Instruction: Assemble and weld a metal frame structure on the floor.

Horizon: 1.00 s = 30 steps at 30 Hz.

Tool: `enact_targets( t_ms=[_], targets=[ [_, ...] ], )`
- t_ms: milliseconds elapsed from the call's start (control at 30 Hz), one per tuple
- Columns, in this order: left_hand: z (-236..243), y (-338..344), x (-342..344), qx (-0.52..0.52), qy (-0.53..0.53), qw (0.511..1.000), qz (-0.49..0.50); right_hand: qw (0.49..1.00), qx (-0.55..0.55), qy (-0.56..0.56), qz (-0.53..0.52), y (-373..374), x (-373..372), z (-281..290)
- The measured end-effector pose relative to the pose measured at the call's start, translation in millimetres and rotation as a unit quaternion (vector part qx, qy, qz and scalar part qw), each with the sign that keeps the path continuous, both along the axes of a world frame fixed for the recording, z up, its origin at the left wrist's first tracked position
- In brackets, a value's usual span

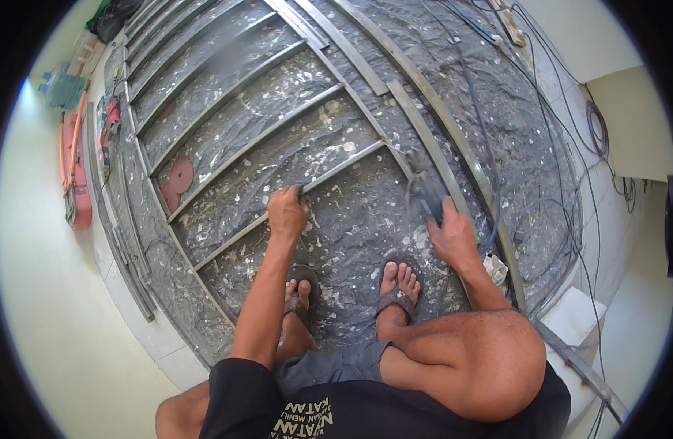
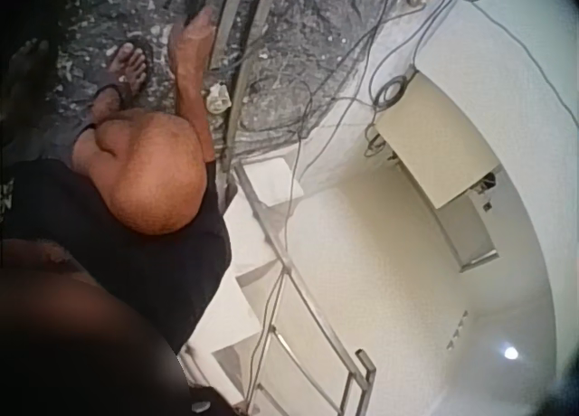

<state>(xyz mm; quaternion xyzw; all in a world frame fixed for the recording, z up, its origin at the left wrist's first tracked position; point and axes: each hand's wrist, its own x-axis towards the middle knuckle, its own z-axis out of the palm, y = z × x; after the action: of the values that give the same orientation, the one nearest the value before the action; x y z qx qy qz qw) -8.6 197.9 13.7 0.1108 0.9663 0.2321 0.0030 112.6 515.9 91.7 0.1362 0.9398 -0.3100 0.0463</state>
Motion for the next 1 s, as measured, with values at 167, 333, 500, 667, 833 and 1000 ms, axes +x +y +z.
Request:
enact_targets(
  t_ms=[167,333,500,667,833,1000],
  targets=[
    [-1.7,-2.5,-2.5,0.013,-0.002,1.0,0.004,0.837,-0.466,-0.217,-0.188,21.3,-20.4,7.6],
    [0.9,4.3,-0.8,0.002,-0.013,1.0,0.006,0.978,0.149,0.098,0.109,19.1,-6.8,-0.9],
    [-3.1,-4.0,-0.7,0.005,-0.006,1.0,0.004,0.843,-0.414,-0.266,-0.217,13.8,-5.7,30.1],
    [0.5,-0.4,-4.0,0.021,-0.007,1.0,-0.008,0.991,-0.062,0.104,-0.055,25.7,-10.5,3.4],
    [-2.6,-3.3,-2.6,0.005,0.002,1.0,0.001,0.991,0.009,0.045,-0.129,36.1,-59.8,-5.6],
    [-4.5,3.3,-5.1,-0.004,-0.009,1.0,-0.002,0.994,0.058,0.041,-0.08,54.5,-47.3,-36.6]
  ],
)
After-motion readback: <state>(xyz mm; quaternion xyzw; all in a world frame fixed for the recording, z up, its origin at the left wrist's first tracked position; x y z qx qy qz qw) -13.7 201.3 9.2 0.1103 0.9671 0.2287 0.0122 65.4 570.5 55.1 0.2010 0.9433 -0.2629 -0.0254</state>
